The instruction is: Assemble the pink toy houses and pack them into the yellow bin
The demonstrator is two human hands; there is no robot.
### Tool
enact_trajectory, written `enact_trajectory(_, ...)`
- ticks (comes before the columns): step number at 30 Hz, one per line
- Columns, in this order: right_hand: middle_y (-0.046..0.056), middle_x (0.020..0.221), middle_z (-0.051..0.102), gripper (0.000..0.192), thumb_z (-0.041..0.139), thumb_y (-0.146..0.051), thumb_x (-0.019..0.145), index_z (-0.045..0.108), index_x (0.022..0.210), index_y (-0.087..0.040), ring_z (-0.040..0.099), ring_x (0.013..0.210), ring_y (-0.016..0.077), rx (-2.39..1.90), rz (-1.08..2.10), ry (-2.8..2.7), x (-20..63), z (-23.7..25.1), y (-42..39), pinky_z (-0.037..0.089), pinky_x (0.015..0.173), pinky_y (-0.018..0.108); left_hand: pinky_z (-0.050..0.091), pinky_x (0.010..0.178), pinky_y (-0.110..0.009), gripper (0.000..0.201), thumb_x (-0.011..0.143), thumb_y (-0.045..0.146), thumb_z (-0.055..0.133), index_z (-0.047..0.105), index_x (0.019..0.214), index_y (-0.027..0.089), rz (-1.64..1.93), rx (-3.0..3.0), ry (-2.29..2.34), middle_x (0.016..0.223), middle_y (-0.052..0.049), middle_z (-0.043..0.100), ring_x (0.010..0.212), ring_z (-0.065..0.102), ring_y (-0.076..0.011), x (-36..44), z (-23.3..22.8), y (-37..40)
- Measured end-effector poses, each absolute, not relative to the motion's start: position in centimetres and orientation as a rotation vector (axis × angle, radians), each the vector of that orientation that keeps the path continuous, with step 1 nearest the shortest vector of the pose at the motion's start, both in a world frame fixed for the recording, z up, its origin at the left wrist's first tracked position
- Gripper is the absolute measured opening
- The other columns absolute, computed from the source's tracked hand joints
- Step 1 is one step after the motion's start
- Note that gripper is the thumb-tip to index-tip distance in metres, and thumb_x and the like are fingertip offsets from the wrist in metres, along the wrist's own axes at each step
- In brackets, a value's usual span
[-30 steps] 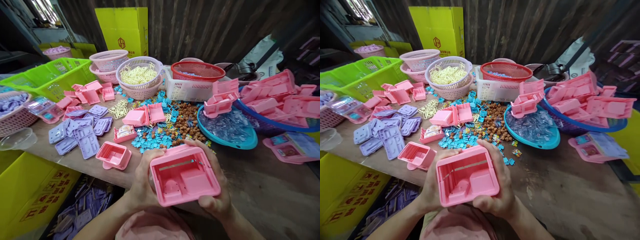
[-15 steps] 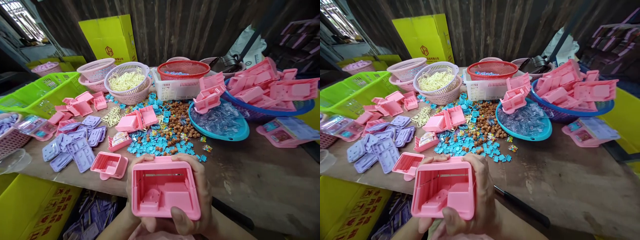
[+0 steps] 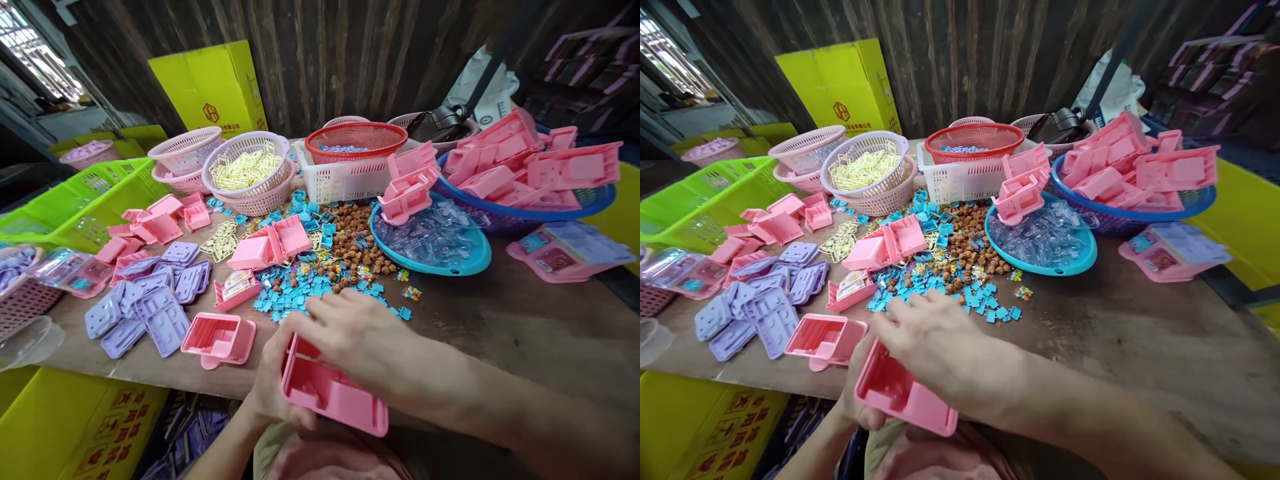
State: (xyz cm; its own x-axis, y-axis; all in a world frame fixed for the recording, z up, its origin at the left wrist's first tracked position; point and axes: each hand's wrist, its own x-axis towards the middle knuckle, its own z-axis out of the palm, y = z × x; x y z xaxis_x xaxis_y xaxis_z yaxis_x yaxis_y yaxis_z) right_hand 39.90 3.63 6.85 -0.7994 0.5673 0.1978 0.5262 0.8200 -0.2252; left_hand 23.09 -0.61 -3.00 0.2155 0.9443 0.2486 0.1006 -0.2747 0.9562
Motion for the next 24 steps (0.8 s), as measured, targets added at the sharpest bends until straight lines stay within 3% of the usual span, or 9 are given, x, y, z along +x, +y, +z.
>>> enact_trajectory(7, 0.007, 0.079, 0.065, 0.014, 0.042, -0.007, 0.088, 0.056, 0.089, -0.011, 0.064, 0.068, 0.0189, -0.892, 0.172, -3.036, 36.5, 7.8, 3.8, 0.043, 0.048, 0.027, 0.052, 0.070, -0.041, 0.090, 0.042, 0.085, 0.059, 0.055, 0.100, 0.016, 1.200, 1.470, 0.927, 0.090, -0.010, 0.058, 0.079, 0.057, -0.0273, 23.8, -3.3, -0.9)
enact_trajectory(14, 0.010, 0.071, 0.066, 0.016, 0.044, -0.003, 0.084, 0.058, 0.084, -0.009, 0.061, 0.060, 0.0159, -0.973, 0.205, -2.978, 36.1, 6.1, 3.8, 0.043, 0.052, 0.024, 0.052, 0.073, -0.039, 0.087, 0.047, 0.080, 0.062, 0.055, 0.103, 0.015, 1.202, 1.440, 0.899, 0.091, -0.010, 0.057, 0.082, 0.056, -0.0264, 24.4, -3.5, -1.0)
enact_trajectory(18, 0.011, 0.084, 0.068, 0.014, 0.049, -0.011, 0.086, 0.059, 0.095, -0.009, 0.065, 0.074, 0.0205, -0.940, 0.416, -2.902, 37.1, 6.8, 4.6, 0.049, 0.060, 0.029, 0.051, 0.072, -0.038, 0.083, 0.049, 0.077, 0.065, 0.055, 0.104, 0.015, 1.250, 1.488, 0.899, 0.089, -0.009, 0.057, 0.080, 0.057, -0.0253, 23.9, -2.9, -0.7)
enact_trajectory(19, 0.011, 0.091, 0.068, 0.019, 0.055, -0.018, 0.085, 0.058, 0.103, -0.011, 0.065, 0.081, 0.0220, -0.911, 0.534, -2.820, 37.9, 7.2, 4.9, 0.051, 0.066, 0.031, 0.051, 0.073, -0.039, 0.083, 0.048, 0.076, 0.067, 0.054, 0.104, 0.016, 1.263, 1.507, 0.892, 0.089, -0.009, 0.057, 0.080, 0.057, -0.0253, 23.5, -2.6, -0.6)
enact_trajectory(22, 0.007, 0.115, 0.062, 0.063, 0.069, -0.041, 0.074, 0.043, 0.129, -0.024, 0.059, 0.105, 0.0238, -0.799, 0.953, -2.419, 41.4, 7.3, 5.4, 0.048, 0.086, 0.038, 0.051, 0.073, -0.039, 0.082, 0.047, 0.073, 0.070, 0.055, 0.106, 0.018, 1.325, 1.598, 0.898, 0.090, -0.008, 0.057, 0.077, 0.057, -0.0240, 22.0, -1.4, -0.3)
enact_trajectory(24, 0.007, 0.127, 0.054, 0.080, 0.072, -0.048, 0.068, 0.034, 0.137, -0.030, 0.053, 0.116, 0.0247, -0.751, 1.139, -2.151, 43.5, 6.0, 4.9, 0.044, 0.095, 0.041, 0.050, 0.073, -0.038, 0.082, 0.049, 0.072, 0.069, 0.054, 0.110, 0.019, 1.391, 1.673, 0.929, 0.093, -0.008, 0.057, 0.079, 0.058, -0.0241, 21.0, -0.8, -0.3)
